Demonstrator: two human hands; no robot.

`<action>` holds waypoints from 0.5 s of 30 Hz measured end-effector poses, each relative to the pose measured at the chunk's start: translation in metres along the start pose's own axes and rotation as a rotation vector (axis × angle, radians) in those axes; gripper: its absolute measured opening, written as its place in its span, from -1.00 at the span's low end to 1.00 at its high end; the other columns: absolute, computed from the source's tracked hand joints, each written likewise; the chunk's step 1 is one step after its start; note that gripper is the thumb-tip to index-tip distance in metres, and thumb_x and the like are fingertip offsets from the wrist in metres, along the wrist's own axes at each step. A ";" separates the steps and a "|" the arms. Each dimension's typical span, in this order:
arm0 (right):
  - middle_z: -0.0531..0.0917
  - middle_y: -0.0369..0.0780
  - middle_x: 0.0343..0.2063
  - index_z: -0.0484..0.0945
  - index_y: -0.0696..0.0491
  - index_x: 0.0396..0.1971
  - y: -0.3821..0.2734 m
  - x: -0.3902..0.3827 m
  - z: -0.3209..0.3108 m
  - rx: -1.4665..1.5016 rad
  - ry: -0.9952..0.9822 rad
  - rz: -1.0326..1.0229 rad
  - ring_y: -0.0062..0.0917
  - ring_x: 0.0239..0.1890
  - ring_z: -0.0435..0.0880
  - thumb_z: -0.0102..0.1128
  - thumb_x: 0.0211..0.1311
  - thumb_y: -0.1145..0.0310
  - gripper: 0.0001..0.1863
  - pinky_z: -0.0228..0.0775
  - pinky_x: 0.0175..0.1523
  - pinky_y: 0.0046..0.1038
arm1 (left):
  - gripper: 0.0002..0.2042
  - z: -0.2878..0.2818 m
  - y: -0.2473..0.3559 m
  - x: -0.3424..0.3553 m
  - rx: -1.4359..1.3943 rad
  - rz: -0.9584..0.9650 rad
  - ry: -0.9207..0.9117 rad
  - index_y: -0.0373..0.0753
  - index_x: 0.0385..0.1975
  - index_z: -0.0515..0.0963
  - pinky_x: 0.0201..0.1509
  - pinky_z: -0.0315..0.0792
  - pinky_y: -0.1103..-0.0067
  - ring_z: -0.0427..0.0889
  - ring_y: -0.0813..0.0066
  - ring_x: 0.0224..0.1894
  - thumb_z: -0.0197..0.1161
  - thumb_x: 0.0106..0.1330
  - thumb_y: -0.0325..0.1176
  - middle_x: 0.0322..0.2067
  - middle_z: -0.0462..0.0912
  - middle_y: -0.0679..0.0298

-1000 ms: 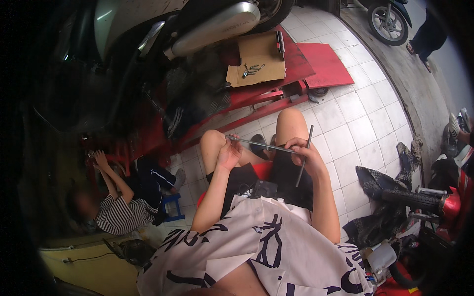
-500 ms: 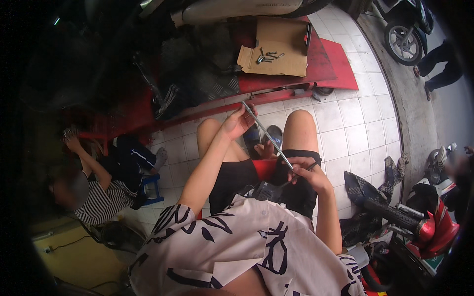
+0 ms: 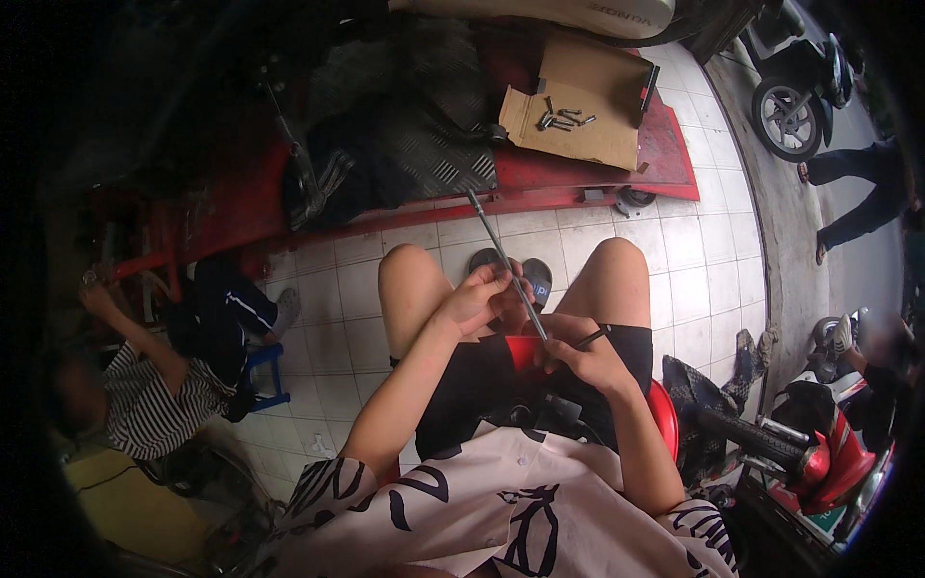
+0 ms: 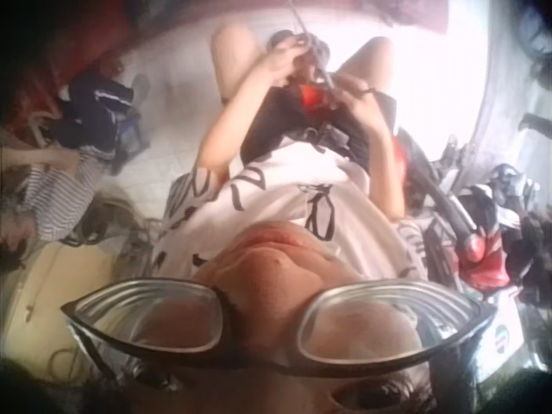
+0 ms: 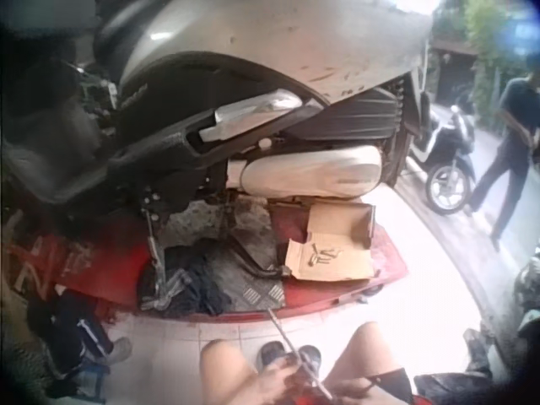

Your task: The person uses a T-handle wrench to tighten bolts on the underside of a motorcycle. They repeatedly position the wrench, turn it, and adjust their grip while working on the vehicle's lower frame.

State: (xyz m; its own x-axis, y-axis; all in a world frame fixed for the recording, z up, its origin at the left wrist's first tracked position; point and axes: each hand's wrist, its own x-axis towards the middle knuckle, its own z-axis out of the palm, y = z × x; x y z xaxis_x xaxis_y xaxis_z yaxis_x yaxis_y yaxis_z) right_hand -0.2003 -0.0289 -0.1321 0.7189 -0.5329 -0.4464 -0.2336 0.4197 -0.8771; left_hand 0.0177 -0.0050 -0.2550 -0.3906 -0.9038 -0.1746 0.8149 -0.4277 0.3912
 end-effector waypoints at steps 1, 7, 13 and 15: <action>0.63 -0.22 -0.45 0.51 0.27 0.01 0.002 0.005 0.003 0.005 0.003 0.000 -0.57 -0.41 0.60 -0.01 0.24 0.52 -0.65 0.49 -0.27 -0.55 | -0.79 -0.002 0.001 0.002 0.039 0.024 0.036 -0.21 -0.06 0.45 0.08 0.54 0.30 0.66 0.30 -0.11 0.09 0.45 -0.25 -0.21 0.63 0.16; 0.61 -0.25 -0.30 0.48 0.22 0.07 0.033 0.043 -0.002 0.152 -0.111 -0.110 -0.61 -0.38 0.56 0.07 0.24 0.55 -0.63 0.46 -0.22 -0.55 | -0.76 0.002 0.001 0.005 -0.005 0.090 0.219 -0.16 -0.08 0.50 -0.36 0.53 0.43 0.65 0.42 -0.24 0.07 0.46 -0.16 -0.31 0.63 0.27; 0.57 -0.27 -0.46 0.55 0.26 -0.02 0.048 0.040 -0.038 0.140 -0.088 -0.115 -0.63 -0.49 0.51 0.08 0.18 0.59 -0.66 0.37 -0.33 -0.58 | -0.71 0.028 -0.006 0.009 0.036 0.080 0.203 -0.23 0.04 0.49 -0.15 0.51 0.54 0.60 0.45 -0.17 0.02 0.49 -0.21 -0.19 0.61 0.16; 0.52 -0.29 -0.61 0.58 0.28 -0.07 0.050 0.037 -0.043 0.184 -0.013 -0.136 -0.66 -0.57 0.46 0.10 0.12 0.62 -0.67 0.28 -0.42 -0.60 | -0.69 0.037 -0.010 0.011 0.091 0.085 0.241 -0.24 0.12 0.42 -0.13 0.50 0.51 0.59 0.42 -0.10 -0.01 0.51 -0.24 -0.17 0.61 0.16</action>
State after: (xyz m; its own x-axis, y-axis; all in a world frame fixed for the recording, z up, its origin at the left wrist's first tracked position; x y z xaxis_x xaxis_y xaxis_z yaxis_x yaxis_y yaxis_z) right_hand -0.2139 -0.0593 -0.1995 0.7442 -0.5845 -0.3232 -0.0115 0.4726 -0.8812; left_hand -0.0101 -0.0100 -0.2276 -0.2008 -0.9175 -0.3433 0.7944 -0.3575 0.4910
